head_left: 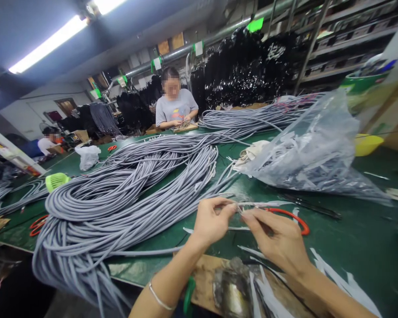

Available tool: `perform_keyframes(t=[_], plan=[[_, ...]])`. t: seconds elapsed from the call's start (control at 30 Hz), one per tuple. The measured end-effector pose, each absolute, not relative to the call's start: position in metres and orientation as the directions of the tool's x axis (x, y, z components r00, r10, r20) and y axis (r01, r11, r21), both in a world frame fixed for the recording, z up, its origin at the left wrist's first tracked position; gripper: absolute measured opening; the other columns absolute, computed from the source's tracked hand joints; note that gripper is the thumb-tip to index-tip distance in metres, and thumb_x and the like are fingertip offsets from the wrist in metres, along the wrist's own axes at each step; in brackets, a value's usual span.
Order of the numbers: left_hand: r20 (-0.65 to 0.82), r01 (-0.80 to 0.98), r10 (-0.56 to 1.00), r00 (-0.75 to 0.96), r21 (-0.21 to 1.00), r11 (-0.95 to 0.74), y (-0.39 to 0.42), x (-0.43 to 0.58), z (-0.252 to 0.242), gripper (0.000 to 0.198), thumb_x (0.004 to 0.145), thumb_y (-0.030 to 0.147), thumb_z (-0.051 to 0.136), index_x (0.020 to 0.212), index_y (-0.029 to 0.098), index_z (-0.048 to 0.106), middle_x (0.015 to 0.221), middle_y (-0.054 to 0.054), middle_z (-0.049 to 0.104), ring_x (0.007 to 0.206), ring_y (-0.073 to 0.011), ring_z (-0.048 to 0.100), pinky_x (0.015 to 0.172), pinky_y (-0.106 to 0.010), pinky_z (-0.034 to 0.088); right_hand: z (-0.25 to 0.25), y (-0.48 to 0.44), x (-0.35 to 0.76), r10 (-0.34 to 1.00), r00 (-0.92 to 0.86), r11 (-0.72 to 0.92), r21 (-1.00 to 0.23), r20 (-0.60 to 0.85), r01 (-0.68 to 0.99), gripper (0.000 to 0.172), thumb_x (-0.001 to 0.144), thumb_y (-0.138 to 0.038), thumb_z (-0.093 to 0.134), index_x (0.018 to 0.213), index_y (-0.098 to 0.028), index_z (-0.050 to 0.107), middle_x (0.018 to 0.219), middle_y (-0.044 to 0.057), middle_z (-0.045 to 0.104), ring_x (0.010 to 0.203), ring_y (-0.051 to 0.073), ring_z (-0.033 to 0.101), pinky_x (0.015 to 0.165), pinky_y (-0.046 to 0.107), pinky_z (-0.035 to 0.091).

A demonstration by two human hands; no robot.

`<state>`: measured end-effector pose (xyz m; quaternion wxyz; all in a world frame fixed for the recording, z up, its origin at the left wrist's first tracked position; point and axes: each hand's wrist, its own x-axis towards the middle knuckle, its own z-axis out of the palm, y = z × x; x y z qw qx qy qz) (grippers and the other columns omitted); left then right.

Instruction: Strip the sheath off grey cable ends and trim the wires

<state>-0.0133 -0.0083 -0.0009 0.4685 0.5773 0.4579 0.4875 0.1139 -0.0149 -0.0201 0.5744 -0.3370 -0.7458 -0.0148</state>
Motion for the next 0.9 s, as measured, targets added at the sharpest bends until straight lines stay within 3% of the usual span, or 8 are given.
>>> perform_keyframes(t=[0.13,0.33,0.5,0.57,0.67,0.73,0.8,0.9], plan=[[0.024,-0.169,0.97,0.241,0.985,0.018,-0.006,-0.016,0.007,0.043,0.055,0.052,0.071,0.06,0.011,0.058,0.045,0.007,0.038,0.04,-0.0032,0.027,0.041,-0.019,0.019,-0.015,-0.014,0.117,0.539,-0.144,0.758,-0.403,0.83,0.513,0.028,0.086,-0.021,0.046,0.06,-0.02,0.054,0.045,-0.003,0.053,0.035,0.008,0.046,0.036,0.019,0.037],[-0.11,-0.323,0.936,0.333,0.92,0.223,-0.013,-0.012,0.006,0.052,0.046,0.056,0.076,0.053,0.015,0.046,0.039,0.011,0.028,0.035,-0.0004,0.018,0.036,-0.018,0.009,-0.02,-0.013,0.116,0.177,-0.195,0.801,-0.026,0.965,0.598,0.011,0.082,-0.013,0.051,0.076,-0.02,0.058,0.049,-0.001,0.056,0.042,0.011,0.049,0.044,0.024,0.038],[-0.123,-0.38,0.949,0.289,0.895,0.232,-0.019,-0.009,0.004,0.053,0.046,0.056,0.076,0.053,0.016,0.043,0.039,0.012,0.026,0.034,0.0,0.014,0.036,-0.018,0.008,-0.017,-0.017,0.111,0.125,-0.223,0.796,0.036,0.967,0.604,0.01,0.08,-0.012,0.053,0.076,-0.019,0.059,0.048,-0.002,0.055,0.041,0.01,0.047,0.044,0.025,0.035],[-0.081,-0.374,0.961,0.265,0.91,0.179,-0.02,-0.011,0.004,0.053,0.05,0.059,0.073,0.054,0.016,0.043,0.041,0.011,0.025,0.035,-0.0007,0.015,0.036,-0.019,0.009,-0.016,-0.017,0.108,0.198,-0.189,0.825,-0.059,0.962,0.562,0.012,0.081,-0.012,0.051,0.073,-0.019,0.058,0.049,-0.001,0.056,0.042,0.01,0.047,0.044,0.024,0.035],[0.101,-0.291,0.98,0.172,0.956,-0.048,-0.018,-0.015,0.005,0.049,0.06,0.06,0.067,0.061,0.015,0.046,0.047,0.01,0.028,0.04,-0.0024,0.018,0.038,-0.019,0.013,-0.015,-0.014,0.109,0.516,-0.219,0.808,-0.387,0.828,0.444,0.023,0.084,-0.021,0.048,0.061,-0.02,0.055,0.045,-0.004,0.05,0.037,0.008,0.042,0.038,0.021,0.032],[0.221,-0.207,0.966,0.132,0.959,-0.192,-0.017,-0.018,0.004,0.045,0.07,0.058,0.061,0.067,0.015,0.047,0.052,0.008,0.03,0.043,-0.0039,0.022,0.04,-0.02,0.017,-0.013,-0.009,0.115,0.721,-0.217,0.679,-0.608,0.658,0.411,0.032,0.081,-0.032,0.052,0.052,-0.02,0.049,0.04,-0.006,0.04,0.035,0.007,0.035,0.035,0.02,0.028],[0.266,-0.13,0.955,0.131,0.96,-0.25,-0.017,-0.019,0.002,0.041,0.078,0.055,0.053,0.071,0.015,0.046,0.054,0.007,0.03,0.046,-0.0056,0.024,0.042,-0.02,0.019,-0.008,-0.005,0.122,0.841,-0.092,0.526,-0.765,0.533,0.371,0.038,0.075,-0.044,0.056,0.047,-0.02,0.046,0.039,-0.006,0.036,0.036,0.007,0.033,0.035,0.02,0.028],[0.259,0.015,0.956,0.135,0.965,-0.264,-0.019,-0.019,-0.002,0.034,0.085,0.048,0.046,0.077,0.015,0.048,0.056,0.007,0.031,0.048,-0.0073,0.026,0.044,-0.021,0.021,0.0,-0.002,0.128,0.914,0.042,0.384,-0.894,0.404,0.23,0.036,0.068,-0.051,0.059,0.053,-0.019,0.057,0.048,-0.002,0.05,0.043,0.01,0.044,0.04,0.021,0.036]])
